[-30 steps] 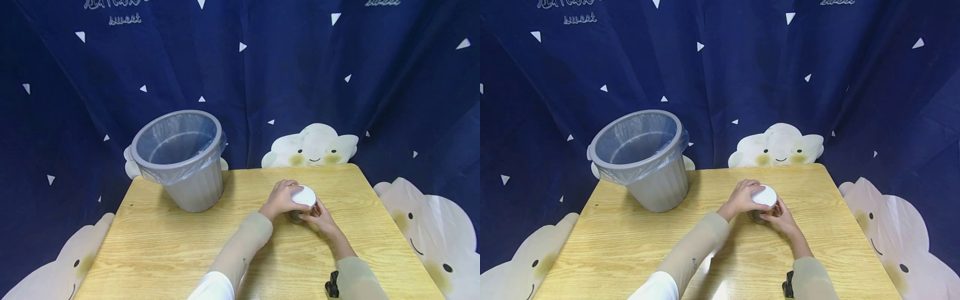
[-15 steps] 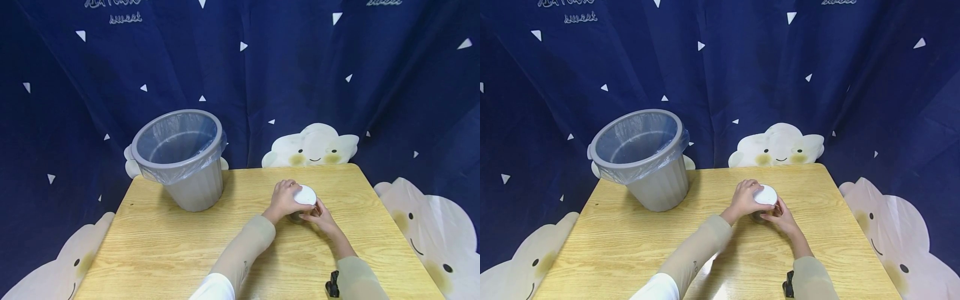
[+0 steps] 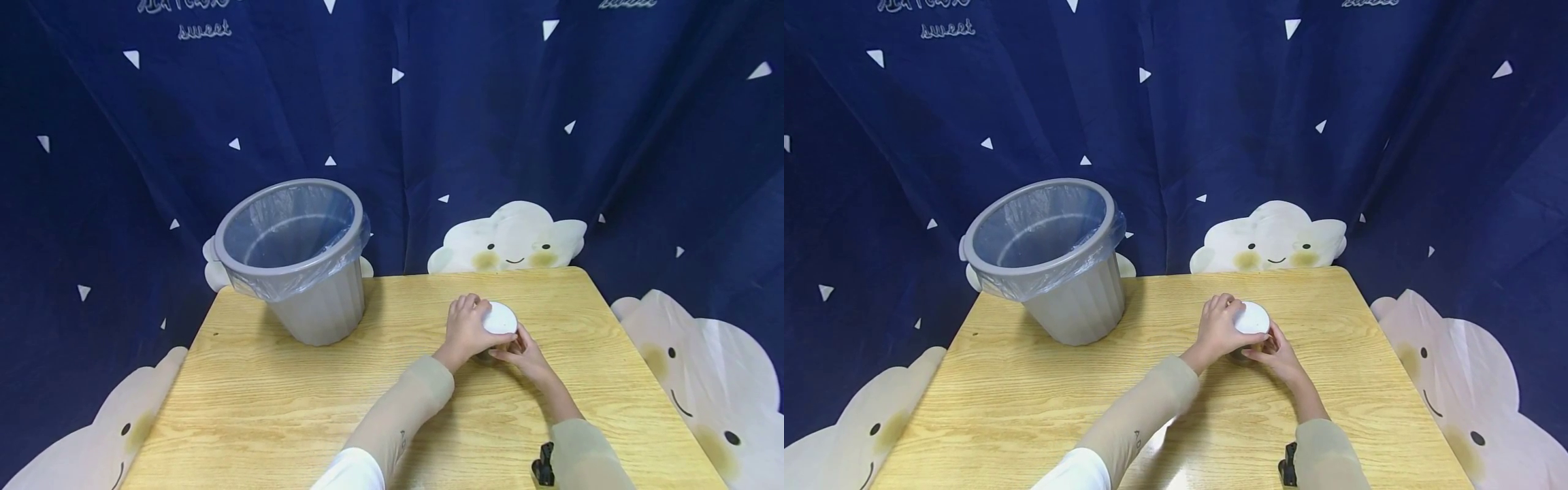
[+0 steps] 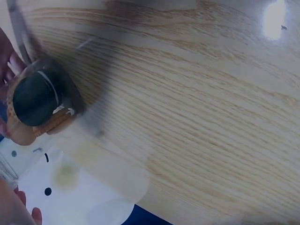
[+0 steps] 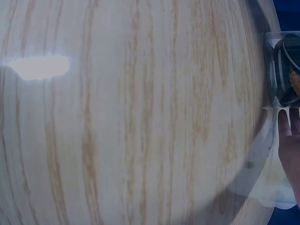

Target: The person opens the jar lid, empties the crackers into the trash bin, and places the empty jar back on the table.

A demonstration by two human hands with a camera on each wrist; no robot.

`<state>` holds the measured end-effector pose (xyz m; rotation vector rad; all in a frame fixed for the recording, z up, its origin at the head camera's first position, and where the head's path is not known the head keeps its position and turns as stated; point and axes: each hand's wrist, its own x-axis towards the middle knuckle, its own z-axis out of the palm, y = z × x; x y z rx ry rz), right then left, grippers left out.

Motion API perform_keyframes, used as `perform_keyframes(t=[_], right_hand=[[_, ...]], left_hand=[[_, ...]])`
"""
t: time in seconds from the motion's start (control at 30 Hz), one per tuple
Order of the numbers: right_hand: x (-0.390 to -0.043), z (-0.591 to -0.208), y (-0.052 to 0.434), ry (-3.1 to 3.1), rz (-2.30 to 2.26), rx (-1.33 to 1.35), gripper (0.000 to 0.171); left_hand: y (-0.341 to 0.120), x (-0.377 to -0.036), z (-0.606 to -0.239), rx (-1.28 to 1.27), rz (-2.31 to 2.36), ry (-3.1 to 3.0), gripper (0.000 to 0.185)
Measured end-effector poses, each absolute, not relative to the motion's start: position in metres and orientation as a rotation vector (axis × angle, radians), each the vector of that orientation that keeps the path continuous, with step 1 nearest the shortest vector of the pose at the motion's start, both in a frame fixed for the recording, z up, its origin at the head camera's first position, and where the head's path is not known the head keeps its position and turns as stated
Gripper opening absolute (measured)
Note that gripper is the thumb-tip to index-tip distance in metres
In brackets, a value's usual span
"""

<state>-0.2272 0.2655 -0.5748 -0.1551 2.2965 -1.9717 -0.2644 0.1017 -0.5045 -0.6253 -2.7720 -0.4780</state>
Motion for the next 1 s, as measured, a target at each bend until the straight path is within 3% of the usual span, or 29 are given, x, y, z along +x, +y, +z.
perform_keyframes(t=[0.37,1.0], right_hand=[[-0.228,-0.576,0.266,2.297,-1.970,-0.153,0.088],[-0.230,-0.579,0.267,2.353,-1.936,-0.159,0.089]], left_hand=[[0.099,-0.263,-0.505,-0.667,-0.403,-2.786,0.073],[0.074,-0.287,-0.497,-1.125,-0.522,-2.762,0.073]])
